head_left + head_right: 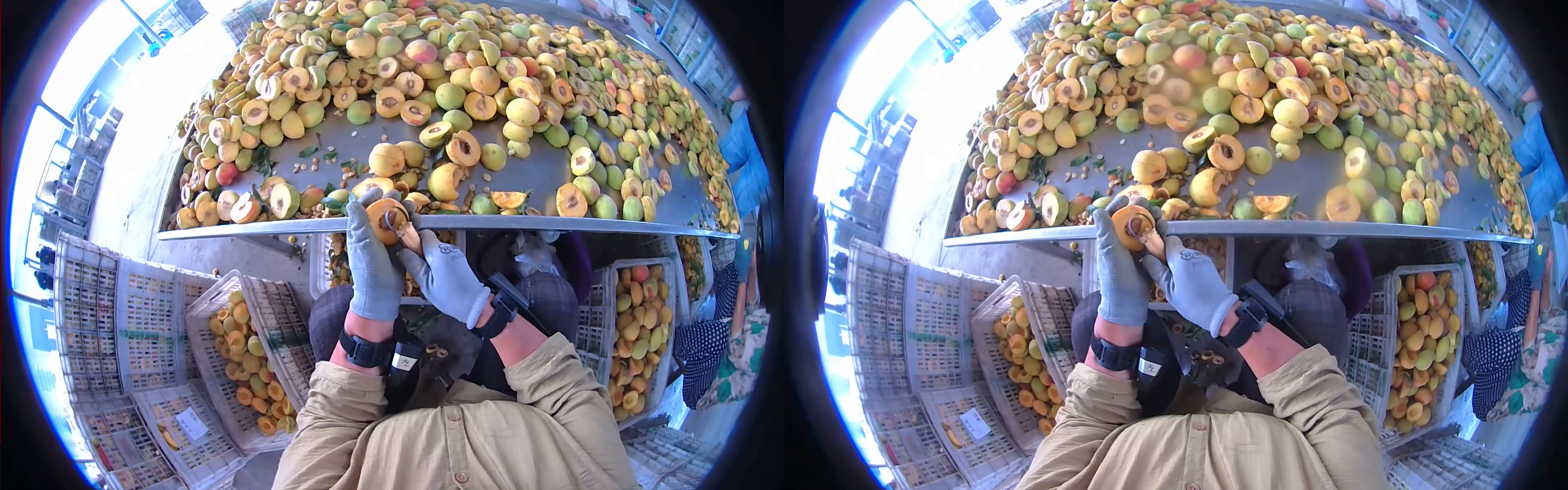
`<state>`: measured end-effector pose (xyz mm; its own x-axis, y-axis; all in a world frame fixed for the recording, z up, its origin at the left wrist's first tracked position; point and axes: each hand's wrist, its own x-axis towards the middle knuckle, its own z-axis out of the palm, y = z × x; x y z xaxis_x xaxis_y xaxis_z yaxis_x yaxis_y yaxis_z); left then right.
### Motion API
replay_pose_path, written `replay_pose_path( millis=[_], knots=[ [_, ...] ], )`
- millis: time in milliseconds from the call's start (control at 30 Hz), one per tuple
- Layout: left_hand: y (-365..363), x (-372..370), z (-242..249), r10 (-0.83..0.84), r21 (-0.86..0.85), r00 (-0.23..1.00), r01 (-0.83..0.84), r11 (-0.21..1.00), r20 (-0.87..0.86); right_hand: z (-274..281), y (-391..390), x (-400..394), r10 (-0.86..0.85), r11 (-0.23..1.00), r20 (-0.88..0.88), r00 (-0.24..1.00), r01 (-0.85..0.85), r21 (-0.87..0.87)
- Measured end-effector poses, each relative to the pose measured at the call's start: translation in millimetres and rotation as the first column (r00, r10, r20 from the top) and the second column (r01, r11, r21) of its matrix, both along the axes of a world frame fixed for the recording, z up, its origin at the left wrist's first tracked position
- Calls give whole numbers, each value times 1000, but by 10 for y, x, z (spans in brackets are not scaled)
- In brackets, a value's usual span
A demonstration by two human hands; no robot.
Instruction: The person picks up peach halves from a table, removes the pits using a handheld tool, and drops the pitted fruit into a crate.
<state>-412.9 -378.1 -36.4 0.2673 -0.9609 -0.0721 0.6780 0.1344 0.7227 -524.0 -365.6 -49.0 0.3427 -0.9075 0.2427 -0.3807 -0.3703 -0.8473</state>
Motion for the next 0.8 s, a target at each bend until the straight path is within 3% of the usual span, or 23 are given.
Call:
replay_pose_path(
  millis=[133, 333, 367, 400, 433, 533, 667, 767, 800],
  knots=[
    [21, -57, 5, 63, 35, 997, -65, 997, 34, -42, -4, 36, 34, 995, -11, 999, -33, 95],
    [6, -8, -44, 156, -22, 959, -155, 988, 236, -187, -6, 97, 126, 991, 208, 970, -116, -63],
    [6, 1, -39, 131, -10, 961, -133, 991, 241, -169, 1, 32, 180, 943, 316, 932, -254, 212],
    [8, 22, -32, 107, 2, 963, -111, 994, 248, 22, 7, -54, 196, 800, 432, 881, -398, 449],
    [15, 41, -24, 85, 13, 963, -91, 996, 255, 159, 6, -118, 174, 576, 543, 822, -532, 621],
    [36, 74, -10, 42, 36, 960, -54, 998, 278, 280, -5, -184, 56, 299, 716, 695, -696, 652],
    [89, 122, 13, -18, 9, 916, 15, 1000, 401, 244, 21, -193, 50, 241, 718, 694, -706, 666],
    [103, 221, -20, -98, 30, 859, 95, 995, 503, 196, 3, -236, 42, 130, 745, 666, -743, 657],
    [107, 248, 3, -137, 33, 852, 140, 990, 505, 153, 0, -242, -30, 21, 809, 587, -809, 587]
  ],
)
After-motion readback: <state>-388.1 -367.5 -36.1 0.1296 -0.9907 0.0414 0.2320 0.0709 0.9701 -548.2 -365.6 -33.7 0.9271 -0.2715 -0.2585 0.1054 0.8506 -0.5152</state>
